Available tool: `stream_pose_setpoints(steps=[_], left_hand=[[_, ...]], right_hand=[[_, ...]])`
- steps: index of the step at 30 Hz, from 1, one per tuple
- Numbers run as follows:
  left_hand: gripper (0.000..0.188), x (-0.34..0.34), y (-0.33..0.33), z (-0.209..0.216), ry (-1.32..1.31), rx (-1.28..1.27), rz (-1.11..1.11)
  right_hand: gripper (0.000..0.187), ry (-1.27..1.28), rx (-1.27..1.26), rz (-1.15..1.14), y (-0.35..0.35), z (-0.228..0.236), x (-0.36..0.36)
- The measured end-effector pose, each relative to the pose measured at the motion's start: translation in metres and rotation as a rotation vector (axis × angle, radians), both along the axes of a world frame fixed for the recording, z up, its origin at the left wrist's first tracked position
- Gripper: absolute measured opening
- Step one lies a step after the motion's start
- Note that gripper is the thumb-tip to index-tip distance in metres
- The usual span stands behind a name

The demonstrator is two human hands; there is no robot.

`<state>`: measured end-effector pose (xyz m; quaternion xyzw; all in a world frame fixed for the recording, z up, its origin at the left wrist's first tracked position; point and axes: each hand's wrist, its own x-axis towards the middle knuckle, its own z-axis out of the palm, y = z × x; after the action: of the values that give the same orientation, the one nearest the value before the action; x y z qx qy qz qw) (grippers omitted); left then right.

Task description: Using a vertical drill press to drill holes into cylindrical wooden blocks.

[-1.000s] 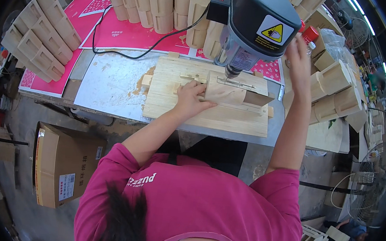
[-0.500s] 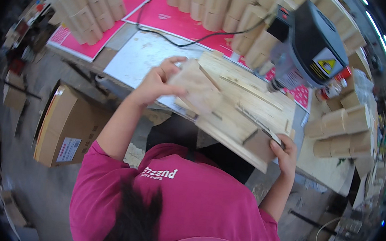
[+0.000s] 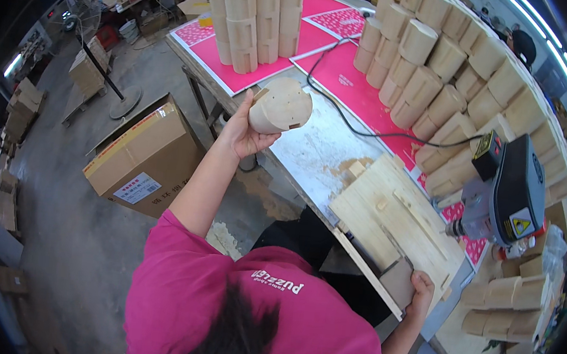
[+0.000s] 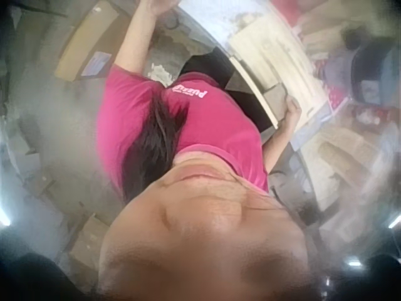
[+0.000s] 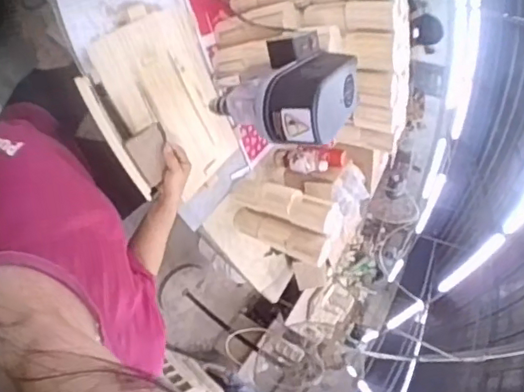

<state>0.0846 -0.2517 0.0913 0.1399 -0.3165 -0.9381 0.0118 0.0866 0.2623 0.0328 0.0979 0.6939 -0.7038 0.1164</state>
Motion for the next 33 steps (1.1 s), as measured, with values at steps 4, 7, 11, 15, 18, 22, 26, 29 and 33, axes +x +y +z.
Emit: stream_pose_setpoints(steps=[4, 7, 11, 15, 18, 22, 26, 29, 33], left_hand=[[0.061, 0.007, -0.014, 0.036, -0.052, -0.284, 0.364], [0.051, 0.009, -0.053, 0.07, 0.066, -0.631, 0.419], [0.049, -0.015, -0.091, 0.142, 0.054, -1.289, 0.567], [0.059, -0.068, -0.146, 0.186, 0.006, -1.9, 0.922], [0.061, -0.112, -0.174, 0.214, -0.029, -1.977, 0.968], [0.059, -0.164, -0.192, 0.238, -0.214, -2.249, 0.986], [0.058, -0.195, -0.227, 0.243, -0.28, -2.234, 0.973], [0.058, -0.214, -0.24, 0.234, -0.312, -2.255, 0.94], [0.062, -0.222, -0.296, 0.217, -0.3, -2.335, 1.057]], right_hand=[[0.015, -0.001, -0.025, -0.004, 0.004, -0.008, -0.004], [0.015, 0.027, -0.002, 0.007, 0.003, -0.005, -0.004], [0.014, -0.014, 0.012, -0.016, 0.002, -0.002, -0.004], [0.012, -0.049, 0.066, -0.023, -0.004, 0.005, -0.007], [0.011, -0.052, 0.098, -0.041, -0.007, 0.006, -0.007], [0.01, -0.058, 0.082, -0.066, -0.007, 0.007, -0.004], [0.012, -0.087, 0.106, -0.083, -0.012, 0.01, -0.003], [0.013, -0.113, 0.129, -0.097, -0.013, 0.011, -0.004], [0.014, -0.137, 0.138, -0.051, -0.014, 0.012, -0.011]])
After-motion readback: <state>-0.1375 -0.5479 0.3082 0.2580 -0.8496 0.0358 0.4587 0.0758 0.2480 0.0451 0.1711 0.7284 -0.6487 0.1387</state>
